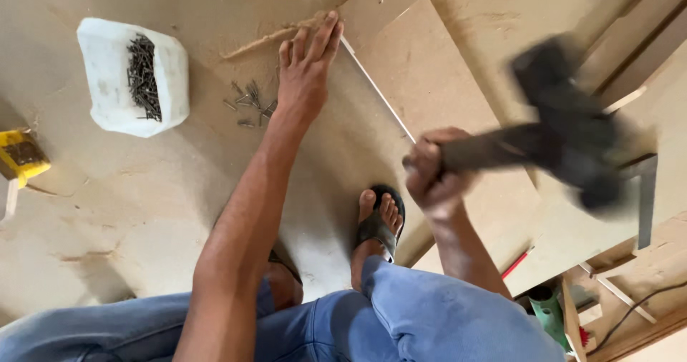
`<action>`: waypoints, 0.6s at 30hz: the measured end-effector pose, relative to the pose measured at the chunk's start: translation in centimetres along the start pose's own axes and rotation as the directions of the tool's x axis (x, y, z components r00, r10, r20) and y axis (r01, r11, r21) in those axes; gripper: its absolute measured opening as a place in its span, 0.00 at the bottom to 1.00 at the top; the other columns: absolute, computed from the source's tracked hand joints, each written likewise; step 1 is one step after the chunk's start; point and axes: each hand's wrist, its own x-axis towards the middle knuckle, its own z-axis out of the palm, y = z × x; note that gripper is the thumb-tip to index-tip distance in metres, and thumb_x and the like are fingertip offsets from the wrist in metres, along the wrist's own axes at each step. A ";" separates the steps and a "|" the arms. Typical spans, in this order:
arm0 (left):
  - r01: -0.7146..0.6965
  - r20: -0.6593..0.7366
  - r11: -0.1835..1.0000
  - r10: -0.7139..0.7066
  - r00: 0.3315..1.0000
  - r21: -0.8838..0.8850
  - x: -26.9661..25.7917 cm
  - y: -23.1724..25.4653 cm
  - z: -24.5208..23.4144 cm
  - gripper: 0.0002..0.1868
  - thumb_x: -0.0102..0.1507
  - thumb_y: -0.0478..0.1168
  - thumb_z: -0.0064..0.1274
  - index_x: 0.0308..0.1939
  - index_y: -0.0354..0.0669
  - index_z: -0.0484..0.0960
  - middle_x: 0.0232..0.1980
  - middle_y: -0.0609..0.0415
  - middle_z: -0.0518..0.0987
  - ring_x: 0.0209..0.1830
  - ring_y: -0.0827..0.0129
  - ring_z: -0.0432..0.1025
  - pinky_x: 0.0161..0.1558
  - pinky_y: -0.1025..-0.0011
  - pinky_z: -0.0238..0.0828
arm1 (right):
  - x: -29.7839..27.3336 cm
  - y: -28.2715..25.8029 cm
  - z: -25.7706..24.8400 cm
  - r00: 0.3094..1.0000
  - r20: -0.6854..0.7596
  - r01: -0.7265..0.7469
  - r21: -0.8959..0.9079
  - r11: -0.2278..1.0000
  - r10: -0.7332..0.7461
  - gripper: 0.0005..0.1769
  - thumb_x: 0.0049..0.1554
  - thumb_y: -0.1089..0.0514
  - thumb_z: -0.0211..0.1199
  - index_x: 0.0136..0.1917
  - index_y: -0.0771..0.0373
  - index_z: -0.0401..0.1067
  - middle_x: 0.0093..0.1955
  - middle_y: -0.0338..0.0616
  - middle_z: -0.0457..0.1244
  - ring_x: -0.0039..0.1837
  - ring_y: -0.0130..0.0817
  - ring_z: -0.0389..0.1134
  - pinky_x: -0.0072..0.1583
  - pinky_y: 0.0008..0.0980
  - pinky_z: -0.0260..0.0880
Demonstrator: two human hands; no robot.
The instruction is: The person hammers nails into several wood pieces using a hammer, applies white glue to the surfaces with their finger, and joins the pieces together on a larger wooden frame.
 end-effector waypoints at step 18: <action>-0.058 -0.126 0.998 0.060 0.990 0.018 -0.3 0.1 0.6 0.48 0.59 0.19 0.45 0.83 0.51 0.58 0.85 0.64 0.49 0.81 0.51 0.49 0.76 0.45 0.47 | 2.1 2.3 2.1 0.896 0.235 -0.213 -0.517 0.829 0.377 0.10 0.68 0.61 0.56 0.55 0.72 0.62 0.31 0.38 0.61 0.30 0.27 0.63 0.33 0.30 0.63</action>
